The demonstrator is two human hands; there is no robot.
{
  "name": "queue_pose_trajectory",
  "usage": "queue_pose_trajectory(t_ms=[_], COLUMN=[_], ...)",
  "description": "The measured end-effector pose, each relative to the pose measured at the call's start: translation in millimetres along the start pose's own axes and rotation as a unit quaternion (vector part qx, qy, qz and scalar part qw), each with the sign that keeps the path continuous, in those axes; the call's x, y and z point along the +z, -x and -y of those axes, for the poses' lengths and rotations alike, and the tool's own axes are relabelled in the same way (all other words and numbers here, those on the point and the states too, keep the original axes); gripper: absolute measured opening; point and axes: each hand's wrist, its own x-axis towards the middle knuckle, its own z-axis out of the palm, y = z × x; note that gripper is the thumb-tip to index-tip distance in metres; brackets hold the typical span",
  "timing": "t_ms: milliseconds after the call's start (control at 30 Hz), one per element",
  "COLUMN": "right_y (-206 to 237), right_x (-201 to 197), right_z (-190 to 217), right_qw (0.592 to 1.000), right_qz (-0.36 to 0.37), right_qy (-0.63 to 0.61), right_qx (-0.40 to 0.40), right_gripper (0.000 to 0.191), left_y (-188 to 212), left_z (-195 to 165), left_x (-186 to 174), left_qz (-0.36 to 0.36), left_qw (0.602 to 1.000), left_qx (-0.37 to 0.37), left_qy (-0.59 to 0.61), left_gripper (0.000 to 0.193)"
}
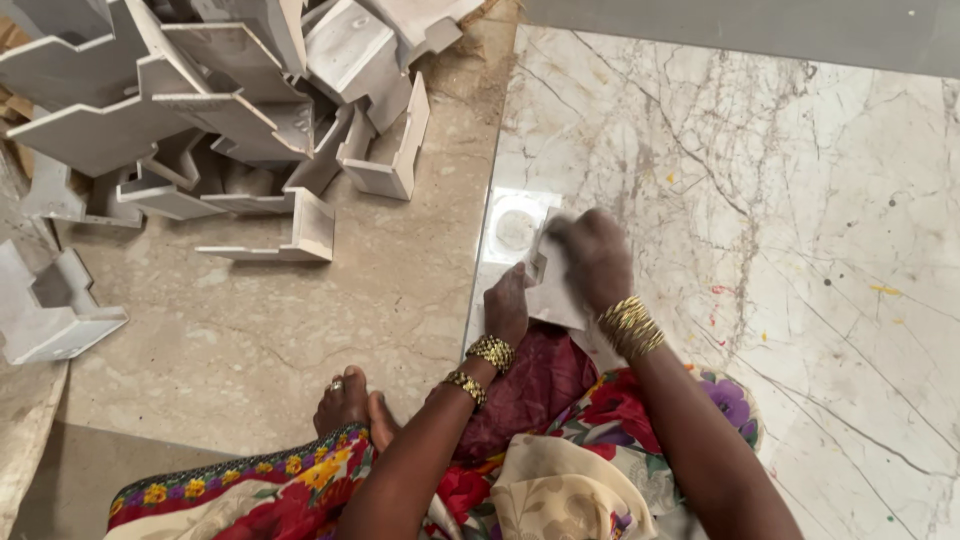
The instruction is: The person sits on the floor and sands white plaster trim pieces one at a time using a small abrasive pad, rubbing the edges and surfaces of each piece, then places the finished piece onto a growing pile of completed moldings beside them.
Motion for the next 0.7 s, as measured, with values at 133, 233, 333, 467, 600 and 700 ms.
queue_pose_trajectory(t_ms=[133,233,333,467,600,700], right_y=[37.1,41.0,30.9,22.4,31.1,51.3], right_x=[-13.9,-28.3,-42.0,-43.8,-19.0,1.3], right_z=[27.5,18.1,-1.6,-4.0,3.1,-15.8], right_qw=[0.997,0.988,0.959,0.902,0.938,0.894], right_qz=[0.052,0.087,0.069,0.021,-0.025,-0.135], right_qy=[-0.045,-0.123,-0.217,-0.365,-0.311,-0.31], right_qx=[-0.034,0.038,0.17,0.231,0.153,0.295], right_gripper=[0.023,0.024,0.022,0.027,0.033,0.041], left_y=[-7.1,-16.7,-21.9,-35.9,-52.8,-60.5], left_z=[-2.9,-16.1,-36.2,-59.9,-60.7,-47.2], left_x=[6.8,4.8,-11.5,-34.7,-45.8,-55.6], left_qz=[-0.063,-0.003,0.076,0.163,0.122,-0.008], left_qw=[0.99,0.955,0.964,0.951,0.935,0.967], left_qx=[0.006,-0.166,-0.092,0.033,-0.057,-0.064], left_qy=[0.125,0.246,0.239,0.259,0.327,0.246], left_gripper=[0.062,0.068,0.055,0.037,0.022,0.02])
